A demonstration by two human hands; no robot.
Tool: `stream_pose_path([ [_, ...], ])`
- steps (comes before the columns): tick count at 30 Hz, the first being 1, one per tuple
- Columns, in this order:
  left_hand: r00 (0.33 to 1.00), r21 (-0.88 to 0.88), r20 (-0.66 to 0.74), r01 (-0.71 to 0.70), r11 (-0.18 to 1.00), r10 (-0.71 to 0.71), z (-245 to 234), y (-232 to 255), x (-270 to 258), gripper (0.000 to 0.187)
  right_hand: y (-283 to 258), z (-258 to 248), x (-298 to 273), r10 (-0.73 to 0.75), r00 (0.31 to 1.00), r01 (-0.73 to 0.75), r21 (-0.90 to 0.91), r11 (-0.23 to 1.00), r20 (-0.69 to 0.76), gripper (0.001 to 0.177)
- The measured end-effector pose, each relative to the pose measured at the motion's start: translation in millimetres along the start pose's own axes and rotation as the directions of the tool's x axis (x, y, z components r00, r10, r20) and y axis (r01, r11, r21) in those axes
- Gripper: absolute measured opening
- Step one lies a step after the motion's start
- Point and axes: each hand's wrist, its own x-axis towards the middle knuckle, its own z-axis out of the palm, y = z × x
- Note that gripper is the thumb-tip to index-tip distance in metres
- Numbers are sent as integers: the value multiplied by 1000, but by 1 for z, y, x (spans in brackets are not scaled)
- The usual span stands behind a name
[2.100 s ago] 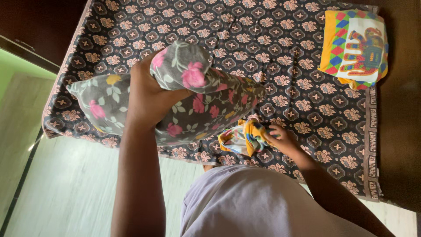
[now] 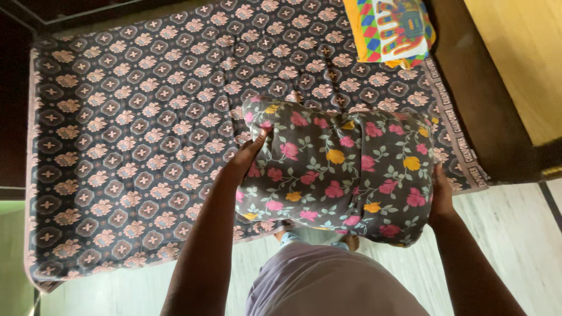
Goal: The person removes a floral pillowcase from a pillow, then folds a colorful patterned pillowcase by hand and places it on a stool.
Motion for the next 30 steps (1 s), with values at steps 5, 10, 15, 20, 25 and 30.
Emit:
stream_pose_path([
  [5,997,84,5,-75,994,75,55,15,5,100,-22,-36,-18,8,1000,-8,0,1000,-19,85],
  [10,998,123,-60,25,992,-18,117,29,19,104,-40,-79,-29,8,999,-8,2,1000,37,82],
  [15,988,325,-152,83,942,-35,163,34,37,103,-53,-117,-34,17,1000,-17,65,998,-8,82],
  [20,998,179,-33,52,983,-47,202,40,63,98,-59,-144,-37,50,992,-42,72,997,-113,84],
  [25,997,314,-53,-34,949,54,224,44,104,87,-59,-161,-37,68,977,-47,103,994,-204,87],
  [30,998,382,66,-23,924,-3,242,55,153,83,-50,-172,-32,98,938,-62,119,991,-333,85],
])
